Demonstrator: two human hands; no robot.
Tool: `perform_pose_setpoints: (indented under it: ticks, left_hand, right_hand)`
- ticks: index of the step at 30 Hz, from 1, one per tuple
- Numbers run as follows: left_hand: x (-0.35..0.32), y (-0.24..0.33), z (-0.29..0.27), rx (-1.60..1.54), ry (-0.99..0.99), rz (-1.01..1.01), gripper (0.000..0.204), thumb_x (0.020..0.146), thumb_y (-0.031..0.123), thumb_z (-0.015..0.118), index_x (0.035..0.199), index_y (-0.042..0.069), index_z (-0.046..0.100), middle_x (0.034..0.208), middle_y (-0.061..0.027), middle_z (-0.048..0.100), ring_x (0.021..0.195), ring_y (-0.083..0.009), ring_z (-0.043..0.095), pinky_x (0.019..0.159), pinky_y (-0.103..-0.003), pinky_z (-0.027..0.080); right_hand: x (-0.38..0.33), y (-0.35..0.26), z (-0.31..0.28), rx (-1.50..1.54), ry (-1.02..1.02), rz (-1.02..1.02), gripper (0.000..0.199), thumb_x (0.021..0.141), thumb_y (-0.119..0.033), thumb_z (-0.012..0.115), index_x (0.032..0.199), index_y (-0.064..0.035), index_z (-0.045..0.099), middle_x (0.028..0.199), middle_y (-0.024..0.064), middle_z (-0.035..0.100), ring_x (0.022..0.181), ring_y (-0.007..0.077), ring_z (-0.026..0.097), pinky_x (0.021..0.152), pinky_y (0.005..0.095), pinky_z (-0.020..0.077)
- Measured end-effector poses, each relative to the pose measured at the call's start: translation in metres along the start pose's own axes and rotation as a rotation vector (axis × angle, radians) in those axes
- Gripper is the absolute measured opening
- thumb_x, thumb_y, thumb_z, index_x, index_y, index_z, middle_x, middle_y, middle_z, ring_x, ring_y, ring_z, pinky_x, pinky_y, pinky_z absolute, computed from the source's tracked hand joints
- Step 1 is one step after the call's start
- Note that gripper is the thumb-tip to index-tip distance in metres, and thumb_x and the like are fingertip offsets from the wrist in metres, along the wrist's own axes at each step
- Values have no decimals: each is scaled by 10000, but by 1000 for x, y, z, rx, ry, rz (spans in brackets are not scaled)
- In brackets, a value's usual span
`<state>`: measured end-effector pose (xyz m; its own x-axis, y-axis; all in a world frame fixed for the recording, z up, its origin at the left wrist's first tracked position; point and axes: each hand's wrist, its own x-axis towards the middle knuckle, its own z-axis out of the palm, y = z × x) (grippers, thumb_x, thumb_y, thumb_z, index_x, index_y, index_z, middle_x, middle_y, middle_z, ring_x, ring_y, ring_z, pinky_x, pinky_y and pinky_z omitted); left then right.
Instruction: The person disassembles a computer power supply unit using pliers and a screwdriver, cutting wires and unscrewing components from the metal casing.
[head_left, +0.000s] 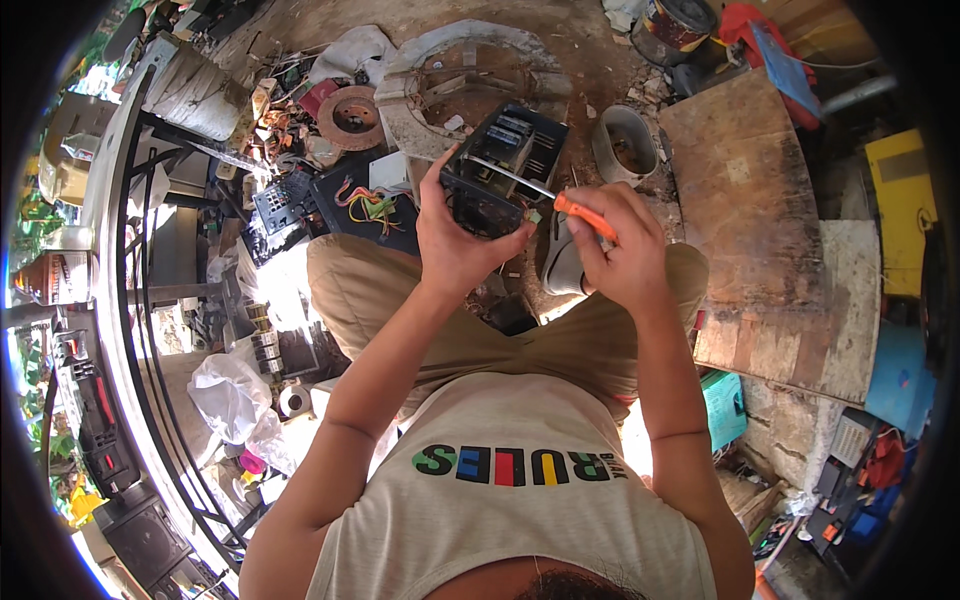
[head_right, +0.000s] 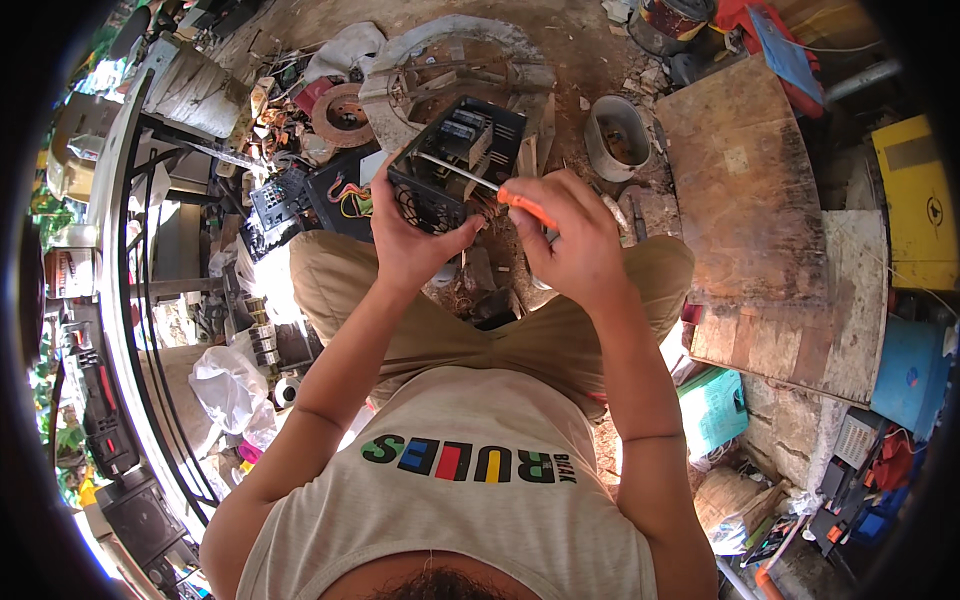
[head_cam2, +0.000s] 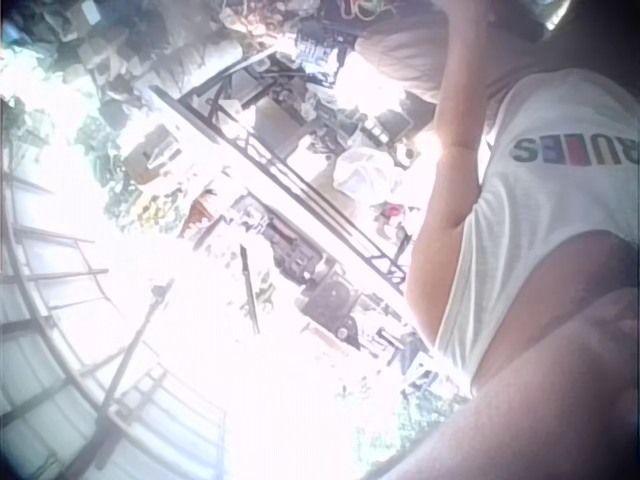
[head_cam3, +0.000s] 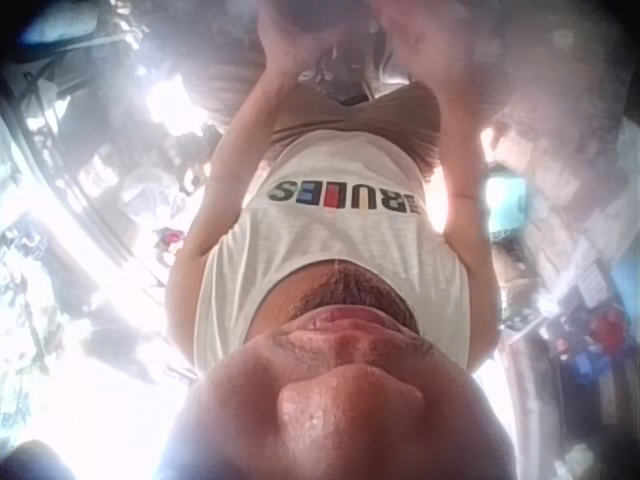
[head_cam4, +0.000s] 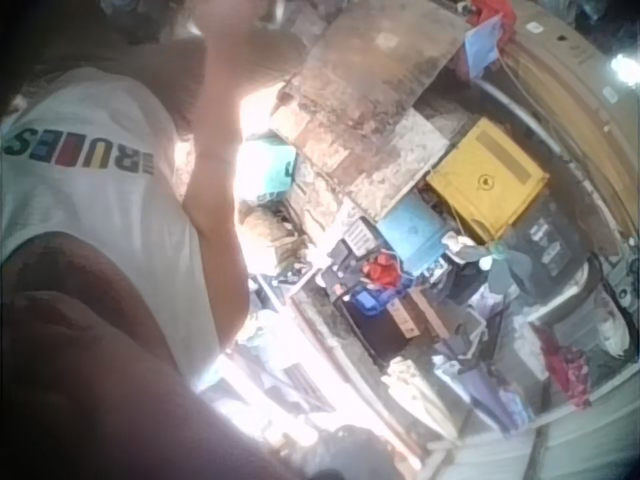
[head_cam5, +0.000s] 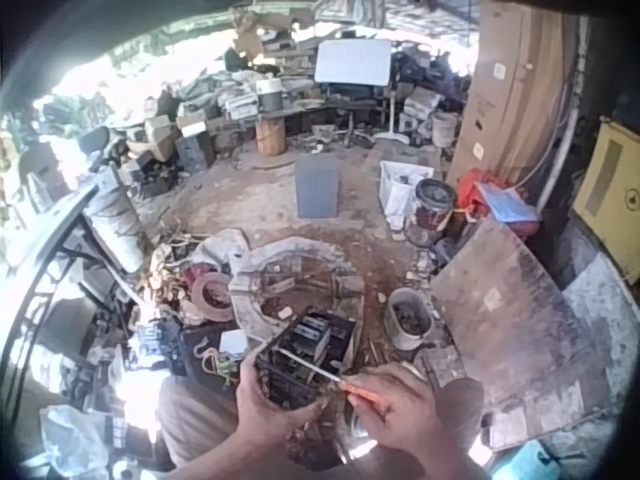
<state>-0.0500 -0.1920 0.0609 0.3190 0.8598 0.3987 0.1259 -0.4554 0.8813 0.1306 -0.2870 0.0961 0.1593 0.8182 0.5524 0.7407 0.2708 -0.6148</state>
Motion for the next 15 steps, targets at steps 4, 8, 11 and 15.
perform_pose_setpoints:
  ticks: [4, 8, 11, 15]
  left_hand:
    - [0, -3, 0, -5, 0, -8, 1011, 582, 144, 930, 1403, 10, 355, 1193, -146, 630, 1065, -211, 652, 910, -337, 541]
    - [-2, -4, 1, -40, 1, -32, 992, 582, 152, 929, 1387, 11, 366, 1198, -143, 626, 1064, -208, 650, 907, -338, 541]
    - [-4, -8, 2, -60, 3, -47, 978, 582, 152, 928, 1376, 12, 373, 1195, -140, 626, 1062, -203, 648, 909, -336, 539]
    - [-7, -22, 1, -130, 5, -68, 975, 580, 151, 929, 1373, 10, 380, 1180, -136, 632, 1062, -197, 643, 920, -332, 532]
  right_hand:
    - [-2, 0, 4, 167, 106, -5, 222, 867, -103, 746, 1063, -31, 673, 934, 109, 673, 809, 203, 658, 710, 311, 535]
    - [-3, 3, 7, 351, 110, 244, 222, 872, -115, 753, 1059, -29, 669, 926, 80, 665, 825, 139, 638, 707, 277, 514]
    - [-6, 12, -3, 381, -63, 369, 255, 895, -156, 751, 1085, -16, 657, 921, 31, 659, 830, 92, 616, 714, 240, 496]
    - [0, 10, -2, 129, -134, 205, 187, 905, -149, 725, 1030, -30, 652, 929, 44, 689, 824, 115, 650, 722, 269, 514]
